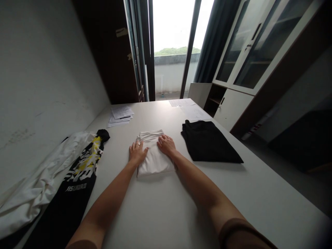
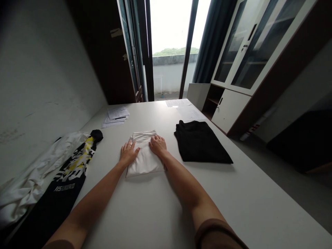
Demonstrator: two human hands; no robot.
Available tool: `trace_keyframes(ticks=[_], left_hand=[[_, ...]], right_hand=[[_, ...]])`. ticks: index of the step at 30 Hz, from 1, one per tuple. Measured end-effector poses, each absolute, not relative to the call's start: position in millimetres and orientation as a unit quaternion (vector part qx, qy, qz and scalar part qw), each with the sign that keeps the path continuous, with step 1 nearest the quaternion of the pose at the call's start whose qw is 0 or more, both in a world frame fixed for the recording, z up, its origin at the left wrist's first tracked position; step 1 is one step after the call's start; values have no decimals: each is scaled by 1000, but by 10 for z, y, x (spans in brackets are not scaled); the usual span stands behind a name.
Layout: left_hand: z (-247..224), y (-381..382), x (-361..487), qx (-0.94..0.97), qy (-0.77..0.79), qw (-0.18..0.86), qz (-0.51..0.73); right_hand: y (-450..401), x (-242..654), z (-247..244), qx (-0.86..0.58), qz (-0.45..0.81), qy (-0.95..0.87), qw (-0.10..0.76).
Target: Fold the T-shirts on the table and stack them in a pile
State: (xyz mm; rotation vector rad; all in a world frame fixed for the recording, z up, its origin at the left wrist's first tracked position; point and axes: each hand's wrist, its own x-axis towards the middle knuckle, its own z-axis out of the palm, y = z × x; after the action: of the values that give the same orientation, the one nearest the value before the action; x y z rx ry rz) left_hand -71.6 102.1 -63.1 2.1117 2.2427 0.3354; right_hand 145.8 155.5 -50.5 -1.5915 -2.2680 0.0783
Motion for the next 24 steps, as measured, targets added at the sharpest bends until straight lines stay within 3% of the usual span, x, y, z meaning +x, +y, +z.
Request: trace_keyframes(ticks=[4, 11, 24], left_hand=[[-648, 1053, -772, 666, 736, 9, 120], [-677, 1069, -790, 671, 731, 17, 124], [-681, 1069, -786, 668, 733, 23, 130]], right_hand=[[1541, 1502, -394, -643, 7, -744, 180], [1570, 1571, -288, -683, 80, -722, 72], [1535, 1550, -201, -680, 76, -718, 131]])
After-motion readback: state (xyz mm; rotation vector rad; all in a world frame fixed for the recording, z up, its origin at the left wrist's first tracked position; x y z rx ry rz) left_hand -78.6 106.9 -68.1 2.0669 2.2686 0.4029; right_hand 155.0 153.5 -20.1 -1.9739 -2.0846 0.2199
